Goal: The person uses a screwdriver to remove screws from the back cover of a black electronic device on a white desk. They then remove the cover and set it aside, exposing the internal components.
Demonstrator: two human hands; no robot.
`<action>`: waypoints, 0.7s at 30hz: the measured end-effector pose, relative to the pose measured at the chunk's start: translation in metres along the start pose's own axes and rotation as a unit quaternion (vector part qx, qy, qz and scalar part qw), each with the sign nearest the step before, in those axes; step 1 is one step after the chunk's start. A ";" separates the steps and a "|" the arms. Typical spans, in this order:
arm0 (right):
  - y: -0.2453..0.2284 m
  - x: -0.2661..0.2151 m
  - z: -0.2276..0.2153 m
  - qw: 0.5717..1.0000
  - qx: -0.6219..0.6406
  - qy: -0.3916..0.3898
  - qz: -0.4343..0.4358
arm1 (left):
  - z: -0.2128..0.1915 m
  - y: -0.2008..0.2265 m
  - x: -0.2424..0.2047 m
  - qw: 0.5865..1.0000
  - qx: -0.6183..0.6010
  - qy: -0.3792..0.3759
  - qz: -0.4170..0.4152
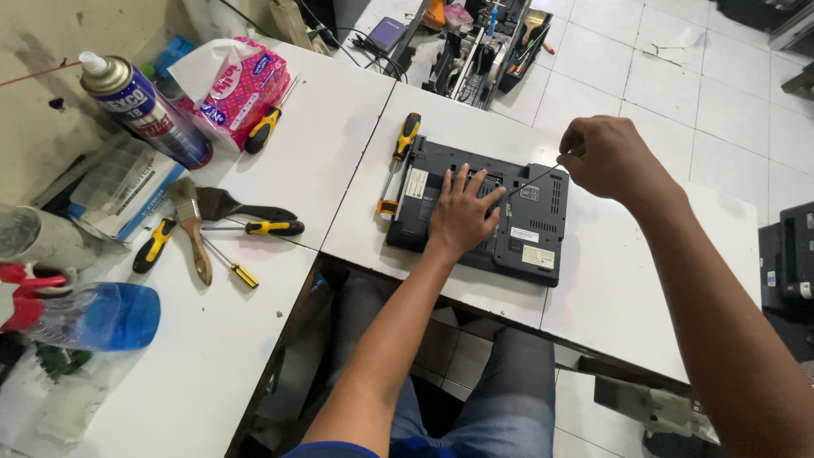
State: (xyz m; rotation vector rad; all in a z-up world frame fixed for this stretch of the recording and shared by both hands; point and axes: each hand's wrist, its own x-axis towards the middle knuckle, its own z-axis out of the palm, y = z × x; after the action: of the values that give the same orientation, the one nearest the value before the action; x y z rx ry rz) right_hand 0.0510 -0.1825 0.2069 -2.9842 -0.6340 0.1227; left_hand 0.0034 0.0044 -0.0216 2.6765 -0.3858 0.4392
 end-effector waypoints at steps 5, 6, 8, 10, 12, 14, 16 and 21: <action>-0.034 -0.013 -0.018 0.984 -0.004 -0.090 0.155 | -0.001 -0.001 0.000 1.000 -0.009 0.014 0.009; -0.026 -0.009 -0.009 0.974 -0.026 -0.091 0.205 | 0.001 -0.001 0.000 0.999 -0.018 0.028 0.021; -0.026 -0.010 -0.010 0.980 0.015 -0.083 0.180 | 0.001 -0.001 -0.002 0.999 -0.018 0.032 0.021; -0.008 -0.004 0.001 0.983 0.057 -0.071 0.157 | 0.001 -0.001 0.000 0.999 -0.017 0.037 0.023; 0.028 0.010 0.029 0.988 0.093 0.117 -0.043 | 0.000 -0.001 -0.001 0.999 -0.021 0.030 0.022; 0.030 0.015 0.043 0.985 0.087 0.135 -0.059 | 0.000 -0.002 -0.001 0.999 -0.018 0.033 0.024; 0.028 0.015 0.054 0.982 0.082 0.154 -0.074 | 0.002 -0.001 -0.001 0.999 -0.015 0.035 0.026; 0.020 0.008 0.060 0.996 0.070 0.061 -0.004 | 0.005 -0.001 0.000 0.999 -0.006 0.037 0.021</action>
State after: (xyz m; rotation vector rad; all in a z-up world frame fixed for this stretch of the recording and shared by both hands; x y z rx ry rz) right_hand 0.0604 -0.1938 0.1452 -2.8278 -0.5968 -0.0154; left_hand 0.0050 0.0032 -0.0259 2.6364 -0.4226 0.5469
